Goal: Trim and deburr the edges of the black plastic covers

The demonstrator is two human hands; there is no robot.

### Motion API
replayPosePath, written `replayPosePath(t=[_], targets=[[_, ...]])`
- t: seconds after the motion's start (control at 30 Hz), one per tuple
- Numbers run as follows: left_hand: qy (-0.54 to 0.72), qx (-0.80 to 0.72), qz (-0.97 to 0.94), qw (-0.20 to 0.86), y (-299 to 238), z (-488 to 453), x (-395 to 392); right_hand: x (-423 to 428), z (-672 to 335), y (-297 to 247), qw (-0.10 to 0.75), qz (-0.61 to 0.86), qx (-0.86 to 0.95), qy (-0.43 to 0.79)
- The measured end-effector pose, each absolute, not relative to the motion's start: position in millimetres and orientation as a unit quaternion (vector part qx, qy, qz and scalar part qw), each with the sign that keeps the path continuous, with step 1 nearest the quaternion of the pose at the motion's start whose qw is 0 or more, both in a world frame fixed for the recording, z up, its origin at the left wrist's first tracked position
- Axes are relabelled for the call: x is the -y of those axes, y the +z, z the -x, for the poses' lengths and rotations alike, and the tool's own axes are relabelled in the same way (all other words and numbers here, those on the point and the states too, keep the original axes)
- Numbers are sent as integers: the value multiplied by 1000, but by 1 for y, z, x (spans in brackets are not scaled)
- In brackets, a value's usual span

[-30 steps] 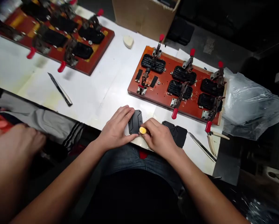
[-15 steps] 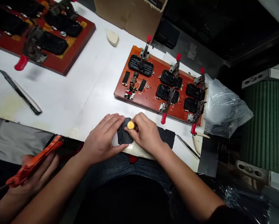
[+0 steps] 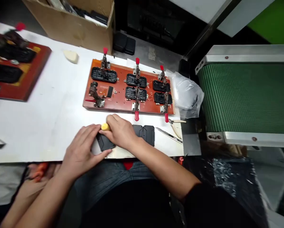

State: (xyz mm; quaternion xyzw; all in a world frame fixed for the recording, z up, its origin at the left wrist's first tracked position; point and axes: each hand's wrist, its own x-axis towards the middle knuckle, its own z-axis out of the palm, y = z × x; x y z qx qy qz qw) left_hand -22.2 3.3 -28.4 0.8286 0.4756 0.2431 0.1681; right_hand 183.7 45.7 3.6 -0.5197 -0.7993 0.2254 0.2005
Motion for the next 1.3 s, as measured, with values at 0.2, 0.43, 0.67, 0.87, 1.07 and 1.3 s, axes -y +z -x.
replayPosePath(t=[0.2, 0.43, 0.67, 0.87, 1.07, 1.3], targets=[[215, -478, -836, 166, -21, 23, 0, -41, -185, 9, 184, 509, 804, 245], [213, -478, -832, 183, -18, 23, 0, -46, -185, 8, 183, 496, 808, 259], [215, -478, -827, 204, -18, 22, -1, -34, -205, 17, 163, 402, 859, 272], [230, -466, -832, 196, -20, 23, -3, -20, -217, 23, 146, 342, 874, 313], [225, -460, -836, 196, -20, 21, -3, -34, -218, 7, 203, 372, 833, 357], [244, -461, -832, 188, -23, 20, -4, -35, -218, 11, 214, 394, 811, 375]])
